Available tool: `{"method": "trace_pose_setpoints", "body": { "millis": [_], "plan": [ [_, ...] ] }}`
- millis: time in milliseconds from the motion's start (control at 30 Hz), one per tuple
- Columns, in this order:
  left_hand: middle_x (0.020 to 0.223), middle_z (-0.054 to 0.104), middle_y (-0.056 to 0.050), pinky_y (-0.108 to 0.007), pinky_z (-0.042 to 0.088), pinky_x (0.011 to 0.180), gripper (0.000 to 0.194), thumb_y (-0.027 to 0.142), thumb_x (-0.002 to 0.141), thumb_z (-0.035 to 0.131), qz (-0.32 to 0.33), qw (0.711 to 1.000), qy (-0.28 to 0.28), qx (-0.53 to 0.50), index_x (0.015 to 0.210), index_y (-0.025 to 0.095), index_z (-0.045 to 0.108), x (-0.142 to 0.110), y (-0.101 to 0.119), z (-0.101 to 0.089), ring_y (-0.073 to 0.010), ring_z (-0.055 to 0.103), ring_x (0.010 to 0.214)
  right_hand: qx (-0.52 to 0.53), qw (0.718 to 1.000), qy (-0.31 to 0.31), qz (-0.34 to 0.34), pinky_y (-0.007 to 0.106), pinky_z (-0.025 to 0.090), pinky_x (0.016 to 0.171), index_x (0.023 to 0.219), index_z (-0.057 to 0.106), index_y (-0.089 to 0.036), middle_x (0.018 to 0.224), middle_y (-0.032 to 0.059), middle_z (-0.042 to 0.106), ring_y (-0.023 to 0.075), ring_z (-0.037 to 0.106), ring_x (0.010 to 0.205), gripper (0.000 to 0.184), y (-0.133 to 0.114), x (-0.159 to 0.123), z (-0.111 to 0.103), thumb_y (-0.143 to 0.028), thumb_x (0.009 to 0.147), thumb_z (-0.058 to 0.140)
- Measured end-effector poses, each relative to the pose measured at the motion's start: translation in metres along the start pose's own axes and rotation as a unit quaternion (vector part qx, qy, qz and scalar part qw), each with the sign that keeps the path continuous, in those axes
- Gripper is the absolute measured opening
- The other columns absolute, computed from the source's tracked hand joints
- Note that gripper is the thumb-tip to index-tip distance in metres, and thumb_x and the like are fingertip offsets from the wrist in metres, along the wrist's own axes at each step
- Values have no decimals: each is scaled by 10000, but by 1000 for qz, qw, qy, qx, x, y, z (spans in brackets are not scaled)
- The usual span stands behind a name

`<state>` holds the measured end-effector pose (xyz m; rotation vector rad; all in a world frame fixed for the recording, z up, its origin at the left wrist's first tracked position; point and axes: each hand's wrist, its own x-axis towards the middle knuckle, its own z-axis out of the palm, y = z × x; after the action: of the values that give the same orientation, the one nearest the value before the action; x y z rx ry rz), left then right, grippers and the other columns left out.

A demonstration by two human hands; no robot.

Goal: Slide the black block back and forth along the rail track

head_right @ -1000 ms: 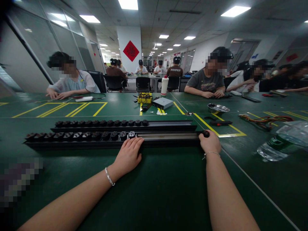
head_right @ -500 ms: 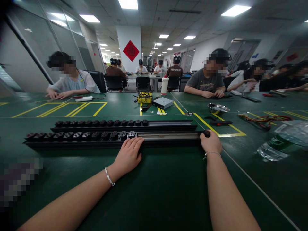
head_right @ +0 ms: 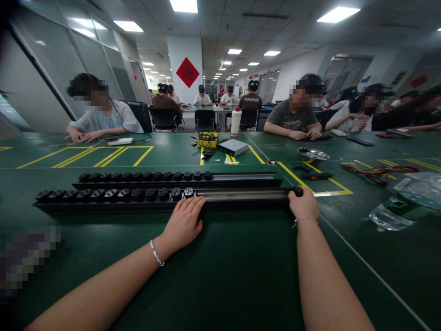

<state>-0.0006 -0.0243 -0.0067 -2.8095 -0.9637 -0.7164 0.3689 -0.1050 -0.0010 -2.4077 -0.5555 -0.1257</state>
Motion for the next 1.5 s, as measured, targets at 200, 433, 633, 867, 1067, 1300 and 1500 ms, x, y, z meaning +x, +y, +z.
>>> {"method": "trace_pose_setpoints", "body": {
  "millis": [200, 433, 633, 867, 1067, 1300, 1500],
  "plan": [
    [1354, 513, -68, -425, 283, 1102, 555, 192, 790, 502, -1, 1000, -1, -1, 1337, 198, 407, 0, 0, 0, -223, 422, 1271, -6, 1000, -7, 11, 486, 453, 848, 1172, 596, -218, 1158, 154, 605, 358, 569, 1028, 514, -2, -2, -2, -420, 709, 500],
    [1352, 515, -71, -423, 287, 1103, 561, 203, 789, 511, -1, 1000, -1, 5, 1340, 205, 407, 0, 1, 0, -225, 425, 1271, -5, 1000, 0, 17, 478, 463, 824, 1164, 600, -258, 1082, 131, 630, 337, 588, 996, 500, 0, 0, -2, -434, 704, 518],
    [1362, 507, -58, -422, 265, 1111, 544, 198, 801, 486, -2, 1000, -2, -5, 1338, 195, 405, 0, 0, 1, -224, 415, 1276, -16, 999, -5, 34, 481, 463, 818, 1174, 599, -254, 1079, 143, 635, 346, 590, 996, 507, -1, 0, -4, -429, 703, 526],
    [1358, 510, -60, -421, 266, 1110, 541, 193, 802, 482, -3, 1000, -4, -3, 1338, 198, 404, 1, 1, -1, -222, 417, 1276, 0, 1000, 13, 13, 489, 461, 826, 1155, 618, -224, 1129, 155, 625, 351, 589, 990, 513, 1, 0, -3, -426, 692, 534],
    [1354, 514, -65, -420, 276, 1105, 542, 202, 800, 492, -2, 1000, -4, -2, 1336, 192, 408, 1, 1, -1, -223, 416, 1275, 7, 999, 18, 25, 455, 464, 836, 1172, 614, -213, 1102, 144, 637, 335, 588, 990, 538, 0, -2, -4, -432, 685, 550],
    [1351, 518, -63, -415, 276, 1102, 547, 193, 791, 500, 0, 1000, -3, 1, 1331, 185, 413, 1, 0, -1, -224, 423, 1264, 0, 1000, 10, 24, 438, 461, 858, 1170, 613, -228, 1107, 121, 638, 318, 586, 1011, 509, 0, -3, -5, -433, 710, 543],
    [1355, 513, -62, -423, 269, 1103, 551, 199, 790, 502, -2, 1000, -5, 0, 1334, 184, 409, 1, 0, 1, -228, 417, 1268, 12, 1000, 4, 28, 447, 448, 878, 1175, 616, -225, 1145, 121, 631, 325, 573, 1034, 511, -2, -5, -8, -416, 706, 552]
  ]
}}
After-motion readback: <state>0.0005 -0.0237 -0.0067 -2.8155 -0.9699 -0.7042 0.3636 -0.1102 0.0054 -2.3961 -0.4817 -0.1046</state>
